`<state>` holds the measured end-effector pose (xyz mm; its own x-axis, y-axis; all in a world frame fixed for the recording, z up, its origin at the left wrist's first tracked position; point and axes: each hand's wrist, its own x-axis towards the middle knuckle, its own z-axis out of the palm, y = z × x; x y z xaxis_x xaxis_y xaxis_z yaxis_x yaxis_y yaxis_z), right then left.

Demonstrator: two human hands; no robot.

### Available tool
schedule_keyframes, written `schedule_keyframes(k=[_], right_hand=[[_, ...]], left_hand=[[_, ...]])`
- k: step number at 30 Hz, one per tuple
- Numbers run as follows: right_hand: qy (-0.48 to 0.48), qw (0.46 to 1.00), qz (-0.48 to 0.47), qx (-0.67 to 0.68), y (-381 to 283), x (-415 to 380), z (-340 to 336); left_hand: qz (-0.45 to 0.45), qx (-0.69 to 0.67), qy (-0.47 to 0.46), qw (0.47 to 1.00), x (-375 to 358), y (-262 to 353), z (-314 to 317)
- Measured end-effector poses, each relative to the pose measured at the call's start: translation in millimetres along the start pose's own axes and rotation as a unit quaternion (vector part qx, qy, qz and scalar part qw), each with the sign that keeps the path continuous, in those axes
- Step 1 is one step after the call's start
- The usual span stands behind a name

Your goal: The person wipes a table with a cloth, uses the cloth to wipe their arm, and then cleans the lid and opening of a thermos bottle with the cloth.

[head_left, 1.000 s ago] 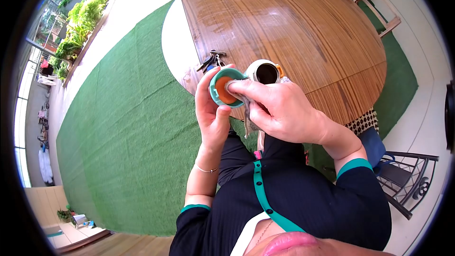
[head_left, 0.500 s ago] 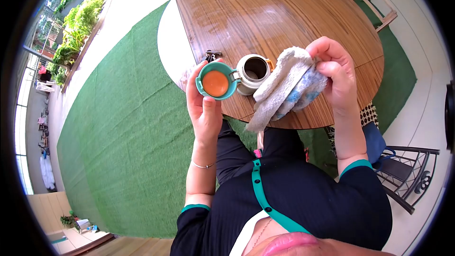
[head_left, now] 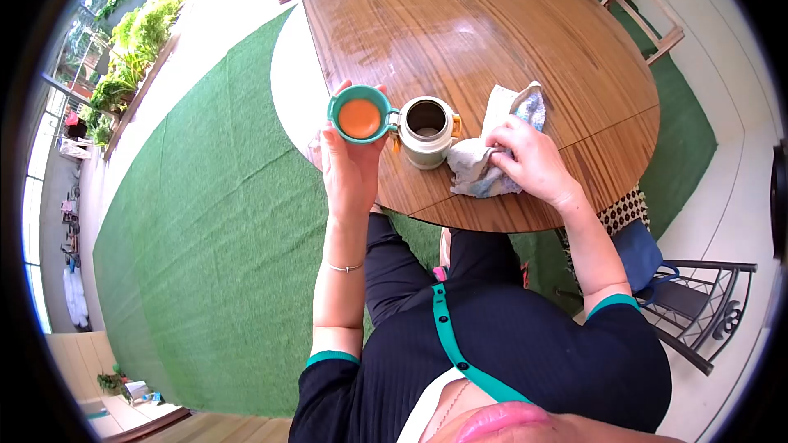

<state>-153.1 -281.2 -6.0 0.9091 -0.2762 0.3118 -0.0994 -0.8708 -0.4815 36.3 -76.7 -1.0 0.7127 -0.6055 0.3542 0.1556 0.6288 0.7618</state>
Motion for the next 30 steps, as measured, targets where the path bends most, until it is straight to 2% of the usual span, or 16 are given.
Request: schedule_keyframes(k=[1,4,5,6,8,10,12,17,20,22,24,25,27,30], right_hand=[[-0.005,1.000,0.018,0.025,6.5,4.5,-1.9],[0.089,0.990,0.018,0.113,20.3,22.1,-15.6],[0.104,0.977,0.070,0.172,20.1,27.7,-23.8],[0.106,0.971,0.079,0.200,35.7,32.5,-27.7],[0.127,0.955,0.070,0.257,54.2,44.3,-36.6],[0.142,0.878,0.088,0.448,53.4,52.8,-45.7],[0.132,0.875,0.051,0.462,54.9,60.7,-55.1],[0.167,0.927,0.006,0.337,31.2,101.3,-58.0],[0.144,0.941,-0.035,0.303,-18.7,127.1,-63.1],[0.123,0.946,-0.168,0.248,-28.4,144.5,-52.4],[0.103,0.932,-0.326,0.120,-43.3,162.1,-48.9],[0.103,0.931,-0.329,0.122,-47.3,168.8,-45.0],[0.017,0.926,-0.376,0.038,-51.8,179.1,-37.2],[0.003,0.915,-0.402,-0.016,-54.8,186.6,-27.6]], left_hand=[[-0.010,-0.011,-0.004,1.000,3.8,-2.4,-2.1],[-0.030,-0.022,-0.007,0.999,15.5,-6.2,-2.1],[-0.041,-0.022,-0.002,0.999,20.0,-7.9,-1.0],[-0.039,-0.024,-0.004,0.999,24.7,-9.7,-0.9],[-0.063,-0.013,-0.022,0.998,32.5,-12.4,-1.5],[-0.074,-0.018,-0.013,0.997,39.8,-12.6,6.3],[-0.087,-0.026,-0.003,0.996,47.1,-17.3,10.4],[-0.120,-0.020,-0.006,0.993,63.1,-22.7,15.9],[-0.126,-0.020,-0.008,0.992,69.1,-25.1,16.3],[-0.149,-0.028,0.028,0.988,70.3,-24.9,21.0],[-0.154,-0.043,0.052,0.986,71.4,-25.7,23.1],[-0.161,-0.059,0.074,0.982,71.9,-25.7,23.9],[-0.155,-0.056,0.070,0.984,71.9,-25.1,26.3],[-0.142,-0.046,0.068,0.986,72.6,-28.0,24.8]])
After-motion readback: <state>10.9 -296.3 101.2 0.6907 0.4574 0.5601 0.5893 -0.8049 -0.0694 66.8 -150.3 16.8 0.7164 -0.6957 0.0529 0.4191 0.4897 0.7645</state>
